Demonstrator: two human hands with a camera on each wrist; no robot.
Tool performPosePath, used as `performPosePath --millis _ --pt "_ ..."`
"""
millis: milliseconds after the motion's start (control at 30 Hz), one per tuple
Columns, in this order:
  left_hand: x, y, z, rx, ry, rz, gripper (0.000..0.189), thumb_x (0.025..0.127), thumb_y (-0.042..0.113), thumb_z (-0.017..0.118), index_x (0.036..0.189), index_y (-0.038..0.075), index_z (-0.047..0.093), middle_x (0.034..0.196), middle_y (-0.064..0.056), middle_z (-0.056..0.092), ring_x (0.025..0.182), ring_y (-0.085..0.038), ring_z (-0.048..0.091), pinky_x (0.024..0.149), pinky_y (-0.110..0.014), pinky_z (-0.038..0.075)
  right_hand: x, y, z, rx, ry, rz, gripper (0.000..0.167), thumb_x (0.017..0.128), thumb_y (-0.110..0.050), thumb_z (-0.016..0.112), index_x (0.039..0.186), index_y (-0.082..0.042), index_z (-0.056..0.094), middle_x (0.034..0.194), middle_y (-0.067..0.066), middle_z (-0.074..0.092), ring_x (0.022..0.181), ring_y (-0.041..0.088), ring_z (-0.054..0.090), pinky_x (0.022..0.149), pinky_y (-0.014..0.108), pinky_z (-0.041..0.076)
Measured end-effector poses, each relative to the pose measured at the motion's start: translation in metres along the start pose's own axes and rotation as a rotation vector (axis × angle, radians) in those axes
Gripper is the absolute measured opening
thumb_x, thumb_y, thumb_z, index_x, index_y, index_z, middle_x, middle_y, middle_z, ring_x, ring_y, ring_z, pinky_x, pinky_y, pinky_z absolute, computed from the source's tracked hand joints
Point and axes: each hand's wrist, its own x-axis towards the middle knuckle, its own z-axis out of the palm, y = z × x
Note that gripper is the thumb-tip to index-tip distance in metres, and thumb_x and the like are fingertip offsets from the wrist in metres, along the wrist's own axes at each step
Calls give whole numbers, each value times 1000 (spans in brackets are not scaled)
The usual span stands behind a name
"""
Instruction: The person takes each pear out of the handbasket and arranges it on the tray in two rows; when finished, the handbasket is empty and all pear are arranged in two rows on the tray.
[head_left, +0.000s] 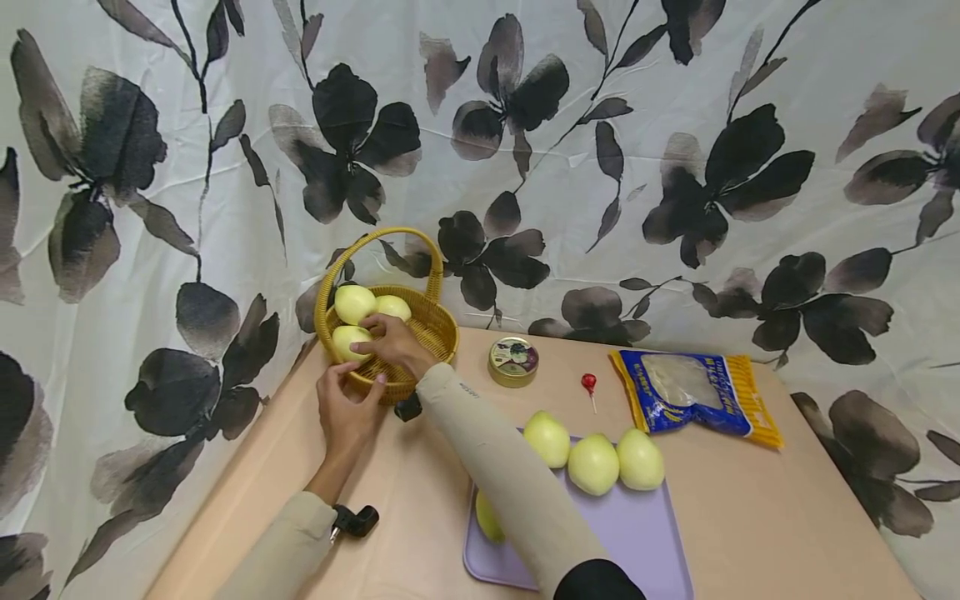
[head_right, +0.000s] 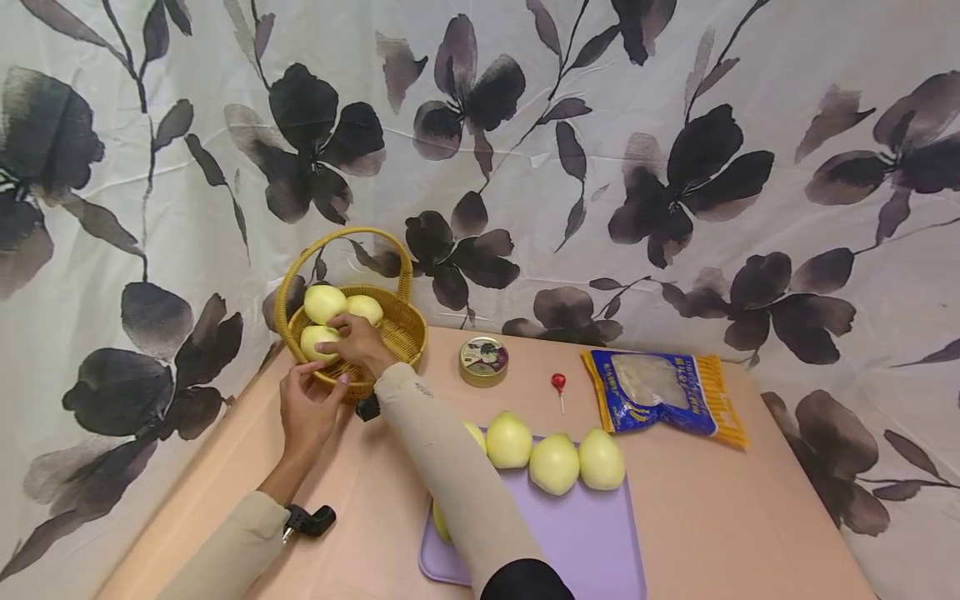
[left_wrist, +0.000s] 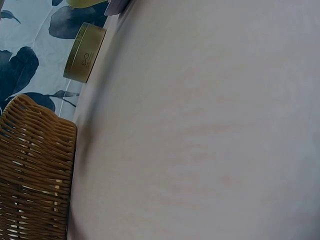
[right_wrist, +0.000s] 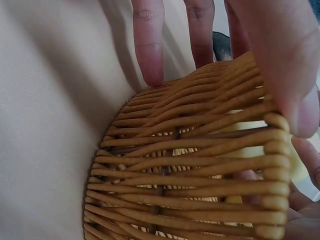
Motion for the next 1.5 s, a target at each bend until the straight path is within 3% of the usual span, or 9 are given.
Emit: performPosePath --millis 300,567,733,833,967,1067,1133,1333,1500 --pt "-2 0 3 13 -7 -1 53 95 31 81 136 11 56 152 -19 41 145 -40 48 120 -59 40 0 6 1 26 3 29 47 93 -10 82 138 -6 67 147 16 64 139 35 59 113 44 51" --pt "-1 0 2 11 11 15 53 94 32 82 135 12 57 152 -18 41 143 -40 49 118 -59 41 0 10 2 26 53 35 46 91 -11 85 134 -2 69 128 20 71 115 31 68 95 38 60" --pt "-2 -1 2 19 9 19 53 94 33 82 134 11 56 150 -19 42 141 -40 50 117 -58 42 -4 11 3 -5 27 84 52 92 -17 85 138 -3 64 141 17 66 132 31 63 106 41 56" --pt "-2 -1 3 13 5 25 53 94 33 81 135 10 56 150 -19 43 141 -40 50 117 -58 42 -6 10 3 -37 26 109 51 91 -18 86 136 -5 65 143 14 66 134 28 62 106 37 55" --pt "-2 1 3 -3 19 40 52 94 31 82 135 10 57 149 -18 44 141 -39 50 120 -56 41 -9 9 1 -89 37 107 48 88 -14 88 132 -5 68 129 12 69 108 20 65 87 27 55" --pt "-2 2 2 -6 28 39 51 94 30 82 134 10 58 149 -18 44 142 -39 50 122 -56 41 -12 8 -4 -95 30 87 46 87 -9 88 129 -3 70 114 10 68 89 14 57 74 22 49" --pt "-2 2 2 -2 22 32 51 94 31 82 134 10 57 150 -18 43 143 -40 50 122 -56 41 -13 8 -8 -108 25 72 45 86 -10 89 127 -3 72 111 10 68 85 12 54 72 20 45" --pt "-2 2 1 17 1 12 55 95 34 81 137 10 55 152 -20 41 144 -41 48 119 -58 42 -17 4 -24 -232 56 20 48 86 -25 91 127 -8 73 125 9 74 105 18 67 82 24 53" --pt "-1 1 1 6 -13 5 55 95 33 81 137 9 55 152 -20 40 145 -41 47 118 -58 43 -22 -2 -40 -170 55 -5 51 86 -23 91 131 -7 71 127 16 73 109 25 70 81 27 58"
